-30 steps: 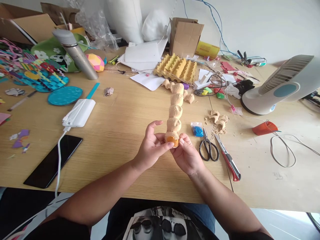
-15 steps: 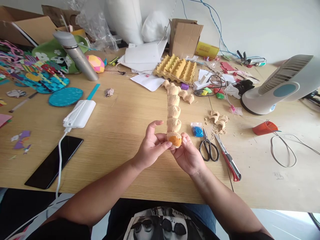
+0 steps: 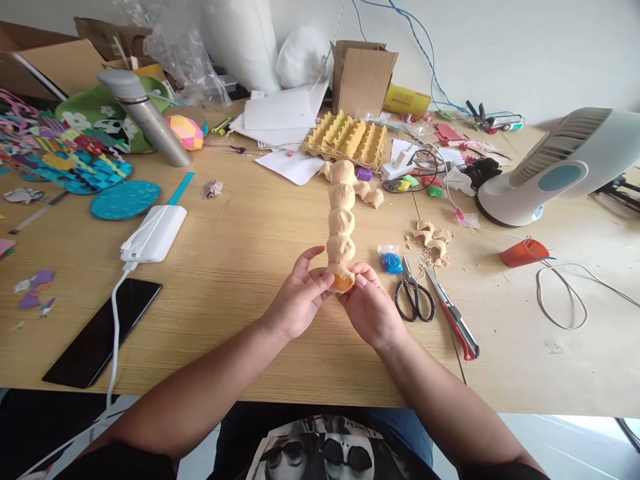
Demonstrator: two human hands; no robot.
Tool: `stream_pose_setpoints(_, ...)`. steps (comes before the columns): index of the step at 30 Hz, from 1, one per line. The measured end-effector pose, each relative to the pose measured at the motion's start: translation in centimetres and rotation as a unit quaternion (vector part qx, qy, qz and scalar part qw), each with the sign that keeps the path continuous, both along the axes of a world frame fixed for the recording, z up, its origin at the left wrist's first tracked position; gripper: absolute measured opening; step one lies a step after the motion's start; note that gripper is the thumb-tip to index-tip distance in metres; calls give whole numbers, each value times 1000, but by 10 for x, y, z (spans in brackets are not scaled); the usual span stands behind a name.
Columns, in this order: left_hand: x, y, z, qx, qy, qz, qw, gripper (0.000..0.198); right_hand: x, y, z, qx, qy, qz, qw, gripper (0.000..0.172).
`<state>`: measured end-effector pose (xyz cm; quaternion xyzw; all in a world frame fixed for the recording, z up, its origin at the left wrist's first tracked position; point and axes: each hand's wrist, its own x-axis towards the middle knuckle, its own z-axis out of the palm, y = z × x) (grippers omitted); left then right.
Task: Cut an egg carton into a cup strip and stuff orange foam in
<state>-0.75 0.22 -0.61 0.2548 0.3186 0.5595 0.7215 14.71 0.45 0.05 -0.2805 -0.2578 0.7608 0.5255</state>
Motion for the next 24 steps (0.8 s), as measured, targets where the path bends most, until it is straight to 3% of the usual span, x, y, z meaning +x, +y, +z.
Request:
stream_pose_setpoints(5, 6, -3, 0, 26, 25, 18, 999, 66, -4, -4, 5, 50, -59, -33, 996, 41)
stream_pose_setpoints(24, 0, -2, -2, 0, -26, -35, 999, 62, 4, -1, 3, -1, 23, -16, 1000, 28)
